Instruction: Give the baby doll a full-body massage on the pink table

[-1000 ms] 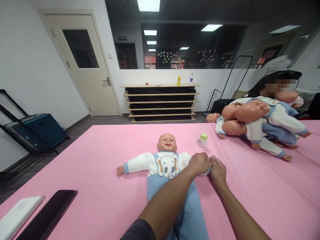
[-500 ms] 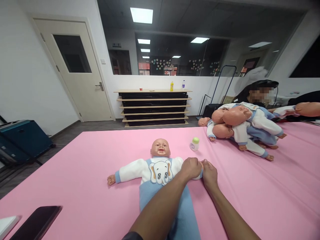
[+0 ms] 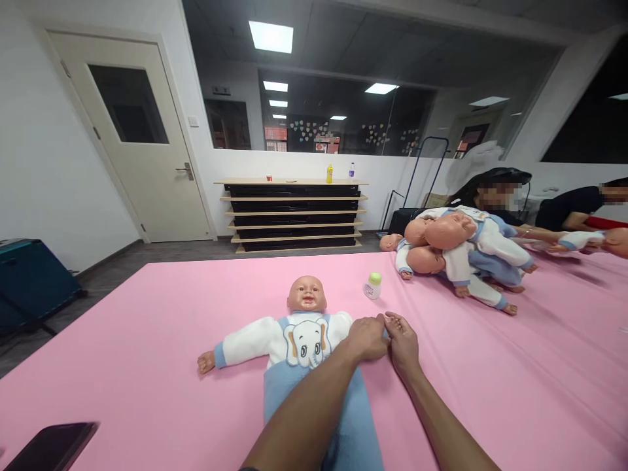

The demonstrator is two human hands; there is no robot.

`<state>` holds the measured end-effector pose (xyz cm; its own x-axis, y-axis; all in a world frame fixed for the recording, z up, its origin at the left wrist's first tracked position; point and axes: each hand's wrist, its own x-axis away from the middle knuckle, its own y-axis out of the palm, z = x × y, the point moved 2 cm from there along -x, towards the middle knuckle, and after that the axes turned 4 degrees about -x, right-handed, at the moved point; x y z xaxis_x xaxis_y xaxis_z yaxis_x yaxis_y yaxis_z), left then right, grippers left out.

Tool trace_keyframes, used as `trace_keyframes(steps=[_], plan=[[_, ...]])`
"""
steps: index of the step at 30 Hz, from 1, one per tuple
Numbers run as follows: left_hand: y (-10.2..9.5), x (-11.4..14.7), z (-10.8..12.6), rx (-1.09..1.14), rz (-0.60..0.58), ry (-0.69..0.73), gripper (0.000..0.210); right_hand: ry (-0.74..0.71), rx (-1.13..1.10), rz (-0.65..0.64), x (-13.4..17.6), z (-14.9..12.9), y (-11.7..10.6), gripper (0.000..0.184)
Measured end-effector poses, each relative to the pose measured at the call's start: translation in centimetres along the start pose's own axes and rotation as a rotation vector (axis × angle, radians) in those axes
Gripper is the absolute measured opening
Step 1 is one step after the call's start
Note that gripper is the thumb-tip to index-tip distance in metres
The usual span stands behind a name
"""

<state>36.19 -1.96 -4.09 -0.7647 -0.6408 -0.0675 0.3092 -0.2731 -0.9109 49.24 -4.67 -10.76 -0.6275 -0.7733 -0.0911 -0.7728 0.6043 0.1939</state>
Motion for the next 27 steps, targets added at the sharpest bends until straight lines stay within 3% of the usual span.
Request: trace_keyframes(steps=[5,10,18,23,27], plan=[[0.1,0.1,-0.2,0.004,0.011,0.013,0.046,0.036,0.031,0.080,-0.4,0.9,-0.2,0.057],[0.5,0.2,-0.1,0.007,0.029,0.034,0.047,-0.019,0.092,0.122,-0.2,0.6,0.0,0.058],[0.4,0.4,-0.1,0.072,0.101,0.024,0.071,-0.102,0.240,0.101,0.8,-0.2,0.4,0.054],[0.3,0.4,-0.3,0.125,0.105,0.018,0.065,-0.045,0.386,0.152,0.9,-0.6,0.2,0.062],[-0.1,0.4,-0.3,0.148,0.120,0.014,0.059,0.036,0.316,0.176,0.9,-1.1,0.2,0.065]])
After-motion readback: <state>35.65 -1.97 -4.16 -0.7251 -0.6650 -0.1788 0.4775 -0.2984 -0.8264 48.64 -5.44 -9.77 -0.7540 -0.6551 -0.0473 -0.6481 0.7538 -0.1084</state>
